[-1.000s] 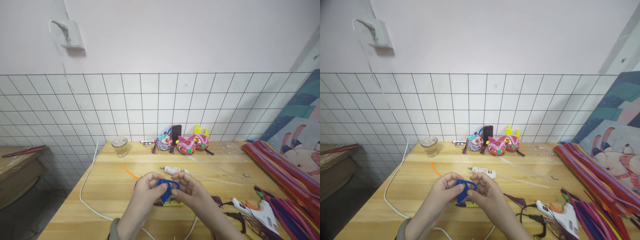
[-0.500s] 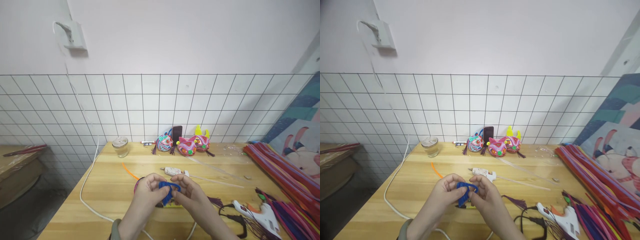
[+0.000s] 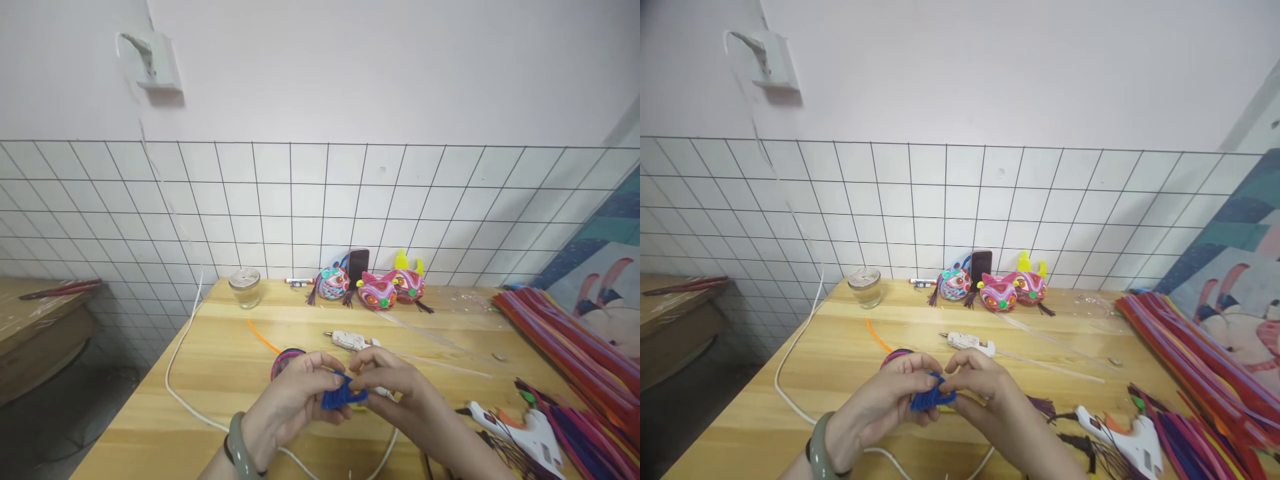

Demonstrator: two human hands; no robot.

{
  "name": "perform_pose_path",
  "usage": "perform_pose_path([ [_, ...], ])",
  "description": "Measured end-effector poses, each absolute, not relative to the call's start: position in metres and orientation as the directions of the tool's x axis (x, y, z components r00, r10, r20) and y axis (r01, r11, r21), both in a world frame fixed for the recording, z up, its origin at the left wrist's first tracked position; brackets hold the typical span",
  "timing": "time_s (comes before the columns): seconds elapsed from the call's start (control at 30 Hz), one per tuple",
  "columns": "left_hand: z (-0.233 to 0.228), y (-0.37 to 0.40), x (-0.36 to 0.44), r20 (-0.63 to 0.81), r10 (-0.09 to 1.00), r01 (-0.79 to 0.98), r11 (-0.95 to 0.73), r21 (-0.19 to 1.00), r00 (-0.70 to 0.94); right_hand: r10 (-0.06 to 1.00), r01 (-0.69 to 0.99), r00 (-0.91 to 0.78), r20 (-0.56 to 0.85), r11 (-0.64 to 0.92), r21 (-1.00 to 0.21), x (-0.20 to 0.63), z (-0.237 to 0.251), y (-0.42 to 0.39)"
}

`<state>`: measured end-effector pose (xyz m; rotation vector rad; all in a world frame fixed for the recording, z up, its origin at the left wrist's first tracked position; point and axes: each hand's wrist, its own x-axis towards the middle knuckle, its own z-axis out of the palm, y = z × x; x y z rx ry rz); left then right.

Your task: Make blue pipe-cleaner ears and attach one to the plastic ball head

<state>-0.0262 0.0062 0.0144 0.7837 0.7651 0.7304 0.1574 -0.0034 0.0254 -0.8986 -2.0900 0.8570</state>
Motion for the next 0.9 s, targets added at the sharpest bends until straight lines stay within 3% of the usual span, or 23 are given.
perform_pose_path([
  [0.23,0.015,0.006,-0.028,-0.247,0.856,-0.272,0.397,0.877,0.453,0.896,0.410,-0.377,0.235,0.389,-0.825,0.159,0.025,0.001],
  [0.47,0.011,0.006,-0.024,-0.191,0.818,-0.129,0.306,0.943,0.543,0.949,0.195,-0.314,0.018,0.083,-0.977,0.155,0.016,0.005],
  [0.67,0.005,0.010,-0.021,-0.238,0.889,-0.127,0.308,0.943,0.390,0.945,0.106,-0.325,0.027,0.065,-0.992,0.158,0.021,0.006],
  [0.9,0.006,0.011,-0.019,-0.256,0.919,-0.207,0.325,0.923,0.299,0.947,0.116,-0.314,-0.063,-0.028,-0.993,0.153,0.015,0.006],
])
